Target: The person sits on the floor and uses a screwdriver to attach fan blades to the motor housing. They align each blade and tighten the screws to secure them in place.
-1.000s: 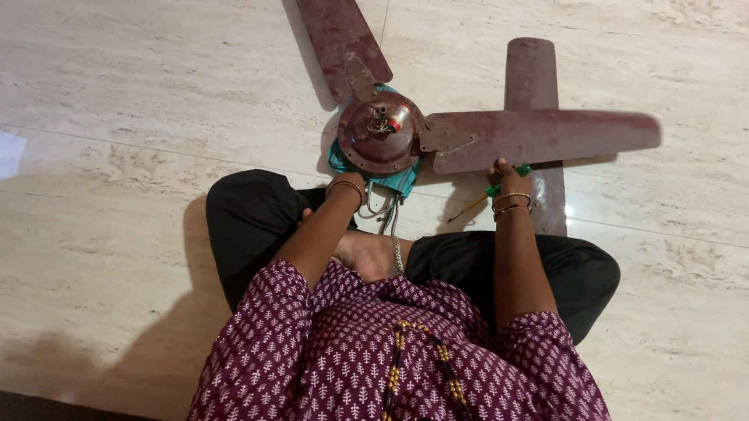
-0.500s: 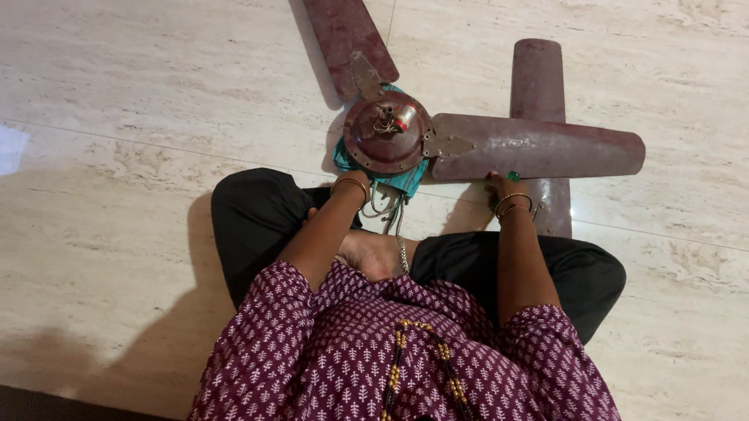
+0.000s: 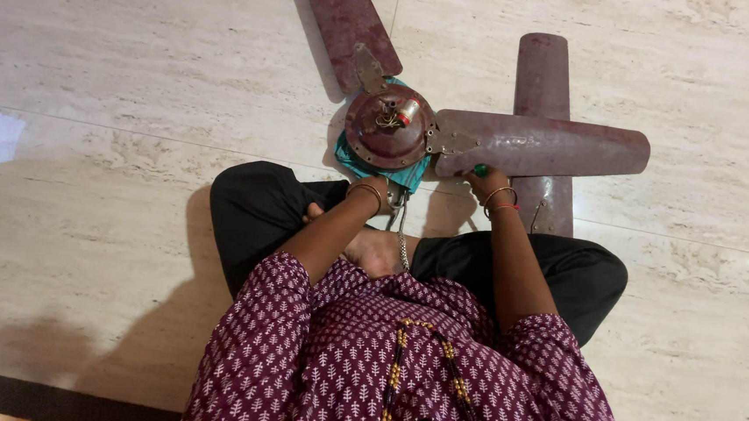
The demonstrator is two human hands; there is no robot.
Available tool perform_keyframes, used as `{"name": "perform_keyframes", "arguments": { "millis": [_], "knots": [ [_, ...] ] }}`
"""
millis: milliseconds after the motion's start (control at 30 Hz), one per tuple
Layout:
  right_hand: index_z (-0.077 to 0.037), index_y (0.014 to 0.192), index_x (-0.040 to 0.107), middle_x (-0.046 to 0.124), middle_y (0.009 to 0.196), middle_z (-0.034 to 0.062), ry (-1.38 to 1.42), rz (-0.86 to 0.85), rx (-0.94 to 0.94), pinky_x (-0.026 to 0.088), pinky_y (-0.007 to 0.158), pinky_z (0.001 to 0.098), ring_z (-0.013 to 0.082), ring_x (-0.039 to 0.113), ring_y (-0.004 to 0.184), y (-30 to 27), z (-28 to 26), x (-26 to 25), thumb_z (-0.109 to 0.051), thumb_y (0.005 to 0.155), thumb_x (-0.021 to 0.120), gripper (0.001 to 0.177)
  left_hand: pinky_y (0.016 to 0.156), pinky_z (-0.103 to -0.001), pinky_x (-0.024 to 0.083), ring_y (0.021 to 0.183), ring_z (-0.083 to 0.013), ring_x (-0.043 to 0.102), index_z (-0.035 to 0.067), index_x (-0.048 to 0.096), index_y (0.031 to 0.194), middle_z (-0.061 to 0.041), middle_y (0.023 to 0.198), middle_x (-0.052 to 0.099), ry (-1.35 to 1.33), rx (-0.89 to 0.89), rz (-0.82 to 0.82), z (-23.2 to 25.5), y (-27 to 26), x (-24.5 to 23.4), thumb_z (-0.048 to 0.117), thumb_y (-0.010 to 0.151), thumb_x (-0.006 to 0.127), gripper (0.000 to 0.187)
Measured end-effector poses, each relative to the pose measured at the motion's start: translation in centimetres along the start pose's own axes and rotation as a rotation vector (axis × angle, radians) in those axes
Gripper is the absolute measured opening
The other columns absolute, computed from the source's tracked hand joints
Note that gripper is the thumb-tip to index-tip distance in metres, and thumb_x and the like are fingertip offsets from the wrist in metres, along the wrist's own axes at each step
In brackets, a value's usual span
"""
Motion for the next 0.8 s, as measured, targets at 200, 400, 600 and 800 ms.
{"name": "perform_keyframes", "arguments": {
  "millis": [200,400,600,800],
  "knots": [
    [-0.007,0.100,0.079,0.077,0.075,0.0050,-0.277,-0.468,-0.212,0.053,0.051,0.0321,0.0116,0.067,0.059,-0.7,-1.1,5.7,-0.025,0.081,0.080,0.026,0.098,-0.047,0.053,0.114,-0.0382,0.068,0.005,0.076,0.112,-0.023,0.121,0.070,-0.246,0.090,0.089,-1.2,2.7,0.6,0.060,0.091,0.063,0.061],
    [-0.018,0.116,0.077,0.079,0.096,0.0113,-0.618,-0.842,-0.546,0.058,0.075,0.0397,0.0234,0.072,0.081,-5.8,-2.6,12.8,-0.028,0.079,0.076,0.039,0.082,-0.045,0.056,0.086,-0.0318,0.072,0.001,0.077,0.100,-0.021,0.094,0.076,-0.398,0.072,0.060,-1.4,4.1,1.1,0.068,0.099,0.044,0.075],
    [-0.015,0.126,0.070,0.073,0.117,0.0166,-0.829,-0.725,-0.521,0.054,0.094,0.0449,0.0344,0.070,0.109,-8.2,-5.9,14.4,-0.028,0.095,0.064,0.034,0.073,-0.051,0.059,0.073,-0.0371,0.072,-0.001,0.069,0.108,-0.024,0.088,0.073,-0.741,-0.082,-0.060,-2.1,5.4,2.5,0.073,0.098,0.037,0.081],
    [-0.021,0.118,0.075,0.069,0.125,0.0062,-0.733,-0.453,-1.137,0.055,0.093,0.0416,0.0307,0.066,0.114,-10.1,-9.3,14.1,-0.020,0.084,0.066,0.035,0.106,-0.047,0.047,0.123,-0.0431,0.060,-0.006,0.067,0.120,-0.033,0.128,0.063,-0.634,-0.004,0.109,-2.5,8.2,3.0,0.072,0.101,0.038,0.086]
  ]
}}
Point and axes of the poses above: each hand's wrist, its own y-axis towards the middle knuckle, its own x-axis out of the palm, z = x × y, the point moved 5 cm from there along y, towards the middle knuckle
